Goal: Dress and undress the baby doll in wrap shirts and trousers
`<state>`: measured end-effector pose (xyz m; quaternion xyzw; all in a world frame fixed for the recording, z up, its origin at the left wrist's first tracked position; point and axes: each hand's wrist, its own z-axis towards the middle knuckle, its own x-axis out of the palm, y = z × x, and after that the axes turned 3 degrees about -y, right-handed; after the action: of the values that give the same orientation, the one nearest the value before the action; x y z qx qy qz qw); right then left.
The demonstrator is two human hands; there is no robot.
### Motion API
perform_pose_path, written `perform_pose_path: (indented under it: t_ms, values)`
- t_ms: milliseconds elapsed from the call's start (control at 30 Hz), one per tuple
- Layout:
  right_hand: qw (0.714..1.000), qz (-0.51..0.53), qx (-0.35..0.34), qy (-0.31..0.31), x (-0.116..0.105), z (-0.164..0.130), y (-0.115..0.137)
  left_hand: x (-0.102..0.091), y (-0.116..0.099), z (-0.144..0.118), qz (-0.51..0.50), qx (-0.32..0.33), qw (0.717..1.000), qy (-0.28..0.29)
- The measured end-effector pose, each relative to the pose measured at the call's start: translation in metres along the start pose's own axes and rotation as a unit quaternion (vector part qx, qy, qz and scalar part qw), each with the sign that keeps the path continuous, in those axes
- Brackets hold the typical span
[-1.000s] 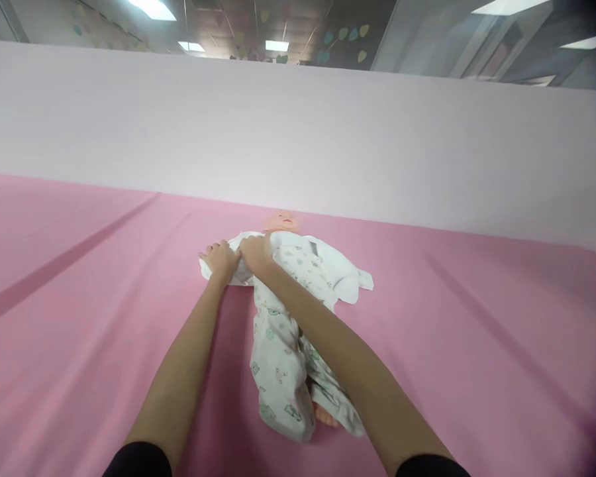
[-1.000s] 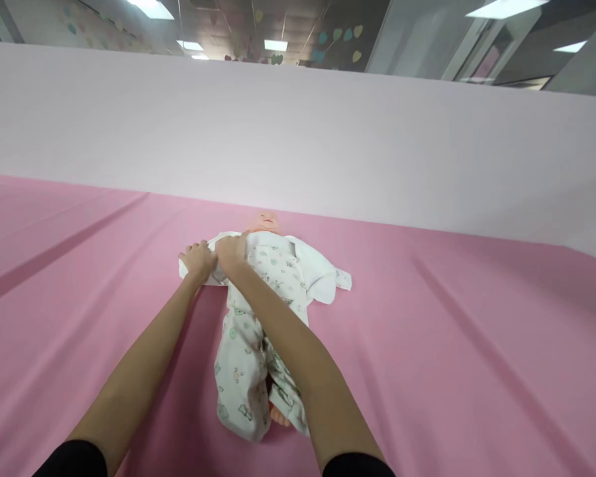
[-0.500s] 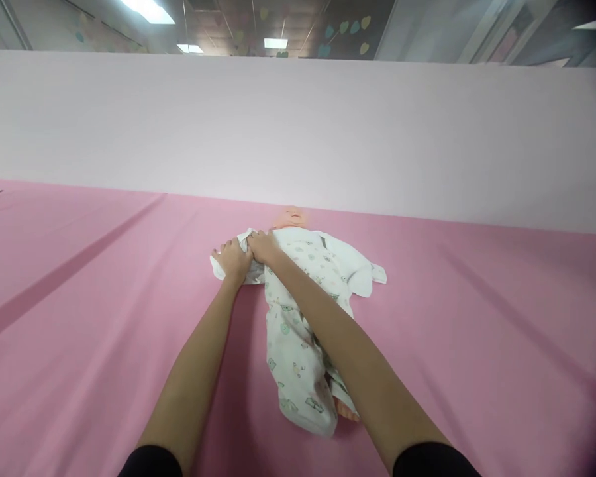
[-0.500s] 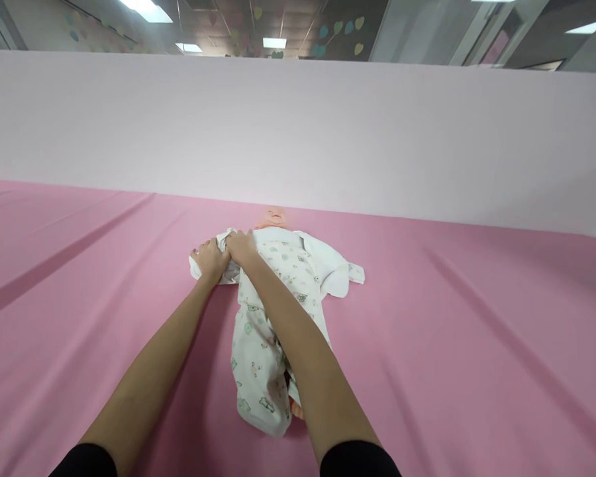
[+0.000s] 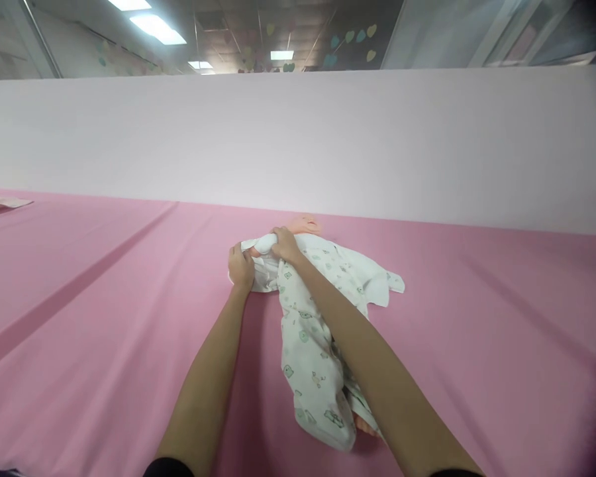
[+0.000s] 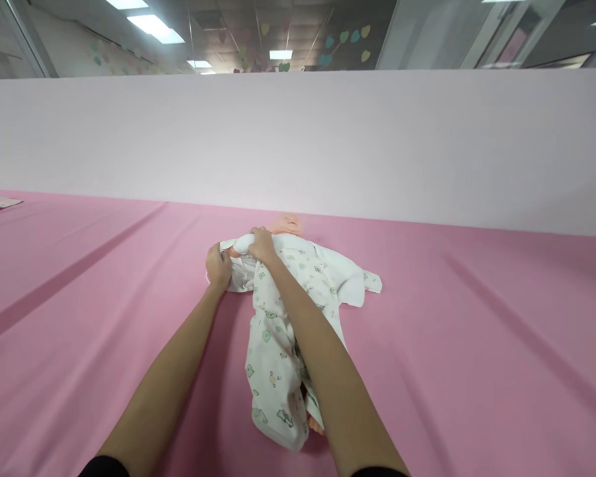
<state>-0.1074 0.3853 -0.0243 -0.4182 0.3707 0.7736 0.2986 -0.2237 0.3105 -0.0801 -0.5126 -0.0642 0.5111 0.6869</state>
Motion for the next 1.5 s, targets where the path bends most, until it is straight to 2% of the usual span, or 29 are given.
perform_pose_path:
  t_ms: [133,267,333,433,500,567,667,733,800,867,1000,1067,1133,1200,1267,1400,1467,1500]
  values:
    - [0.997,0.071,0.03,-0.026,-0.001,0.002,-0.003,0.003,0.01,0.003,-0.102,0.009,0.995,-0.014]
    - [0.988,0.135,0.055,-0.046,0.0,0.002,-0.005,0.008,0.017,0.006,-0.208,-0.025,0.977,-0.022]
    - [0.984,0.161,0.063,-0.053,0.001,0.003,-0.006,0.01,0.019,0.008,-0.263,-0.05,0.963,-0.028]
    - [0.979,0.185,0.07,-0.05,0.001,0.005,-0.007,0.012,0.022,0.012,-0.357,-0.113,0.927,-0.019]
    - [0.983,0.167,0.069,-0.039,0.0,0.005,-0.006,0.011,0.023,0.015,-0.405,-0.158,0.9,-0.004]
    - [0.992,0.111,0.053,-0.023,-0.003,0.002,-0.004,0.009,0.024,0.016,-0.428,-0.182,0.885,0.005]
    - [1.0,-0.004,-0.023,-0.002,-0.005,-0.007,0.003,0.006,0.022,0.016,-0.42,-0.184,0.888,0.01]
    - [0.994,-0.062,-0.086,-0.001,-0.005,-0.014,0.007,0.004,0.02,0.015,-0.412,-0.18,0.893,0.014]
    - [0.989,-0.093,-0.114,-0.002,-0.004,-0.019,0.011,0.002,0.018,0.014,-0.42,-0.18,0.889,0.021]
    - [0.99,-0.094,-0.101,-0.003,-0.004,-0.019,0.014,0.001,0.018,0.015,-0.44,-0.188,0.877,0.037]
    - [1.0,-0.012,-0.011,-0.017,-0.004,-0.009,0.015,0.003,0.023,0.017,-0.465,-0.201,0.859,0.072]
    - [1.0,0.022,0.013,-0.015,-0.003,-0.006,0.016,0.007,0.027,0.017,-0.448,-0.168,0.874,0.083]
    - [1.0,0.023,-0.004,0.001,0.001,-0.005,0.018,0.012,0.028,0.017,-0.4,-0.108,0.906,0.082]
    - [0.999,0.011,-0.027,0.028,0.004,-0.006,0.021,0.015,0.028,0.016,-0.323,-0.059,0.942,0.067]
    - [0.998,0.016,-0.037,0.058,0.001,-0.008,0.023,0.014,0.026,0.015,-0.236,-0.043,0.969,0.058]
    - [0.988,0.112,-0.032,0.1,-0.028,-0.019,0.013,0.007,0.02,0.011,-0.13,-0.032,0.99,0.054]
    - [0.986,0.139,-0.028,0.085,-0.049,-0.03,-0.006,0.004,0.019,0.011,-0.107,-0.03,0.993,0.037]
    - [0.989,0.136,-0.026,0.057,-0.058,-0.037,-0.019,0.003,0.018,0.011,-0.098,-0.035,0.994,0.025]
